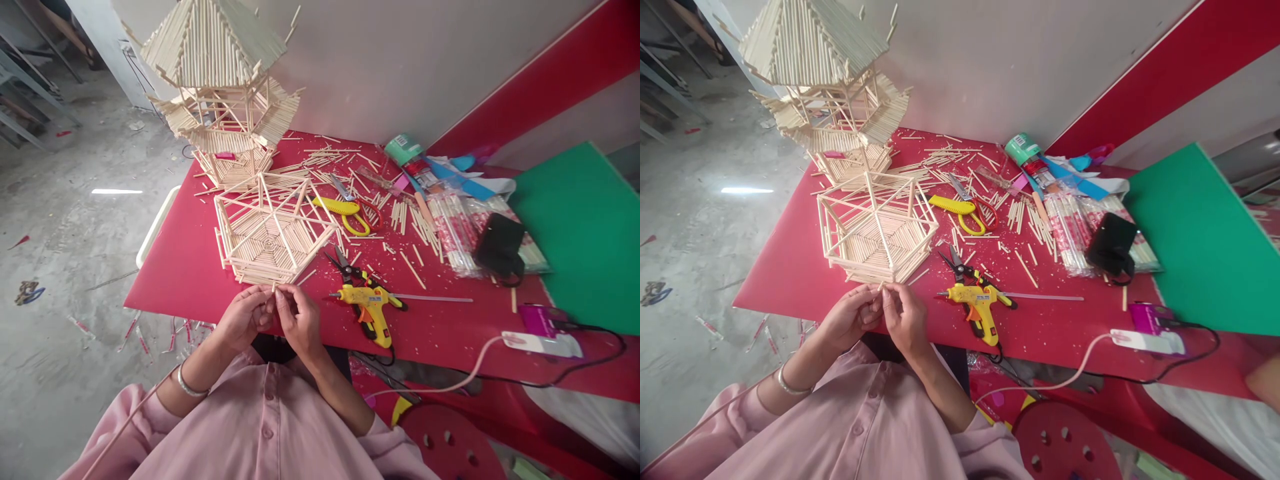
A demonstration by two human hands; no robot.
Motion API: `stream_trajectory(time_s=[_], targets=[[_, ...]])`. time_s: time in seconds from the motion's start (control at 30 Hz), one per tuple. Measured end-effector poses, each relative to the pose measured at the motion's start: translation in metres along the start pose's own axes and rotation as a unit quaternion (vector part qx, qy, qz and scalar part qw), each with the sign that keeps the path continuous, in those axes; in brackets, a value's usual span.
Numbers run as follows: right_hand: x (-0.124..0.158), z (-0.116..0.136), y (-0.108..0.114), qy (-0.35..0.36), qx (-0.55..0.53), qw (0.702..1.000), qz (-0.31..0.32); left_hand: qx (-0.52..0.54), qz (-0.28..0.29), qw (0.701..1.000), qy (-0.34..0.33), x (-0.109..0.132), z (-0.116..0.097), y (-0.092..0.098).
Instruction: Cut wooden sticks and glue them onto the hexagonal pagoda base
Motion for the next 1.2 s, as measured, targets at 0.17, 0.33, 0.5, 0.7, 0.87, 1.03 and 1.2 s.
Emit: stream_trajectory(time_s=[0.17, 0.33, 0.5, 0.7, 0.87, 1.03, 1.2], targets=[[0.0, -0.0022, -0.0007, -0.003, 0.0, 1.0, 0.003, 0.003, -0.006, 1.0, 0.002, -0.0002, 0.001, 0.0008], [-0.0006, -0.0002, -0.0001, -0.007, 0.005, 1.0, 0.003, 0.004, -0.003, 1.0, 0.0, 0.0002, 0.001, 0.0004], [-0.0005, 0.0004, -0.0002, -0.004, 0.009, 1.0, 0.003, 0.006, -0.005, 1.0, -0.004, 0.0003, 0.0004, 0.0006], [-0.0003, -0.0015, -0.0012, -0.006, 0.003, 1.0, 0.008, 0.004, -0.004, 1.0, -0.002, 0.0008, -0.0002, 0.0001], [-0.0008, -0.0008, -0.0004, 0.0, 0.006, 1.0, 0.002, 0.002, -0.003, 1.0, -0.002, 0.0007, -0.0005, -0.0004], [-0.0002, -0.0032, -0.0013, -0.005, 0.008, 1.0, 0.005, 0.001, 0.005, 1.0, 0.001, 0.0005, 0.0, -0.0007], [-0.0002, -0.0007, -0.0004, 0.002, 0.009, 1.0, -0.001, 0.003, 0.01, 1.0, -0.005, -0.0004, 0.0009, 0.0003]])
Point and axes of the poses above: each hand's wrist, its own x-axis away from the middle knuckle, its own y-axis out of the back of the hand, z = x × y, the point moved 6 cm from there along -x, towards the middle knuckle, and after that the axes turned 6 degrees about -y, right-handed, at the moved point
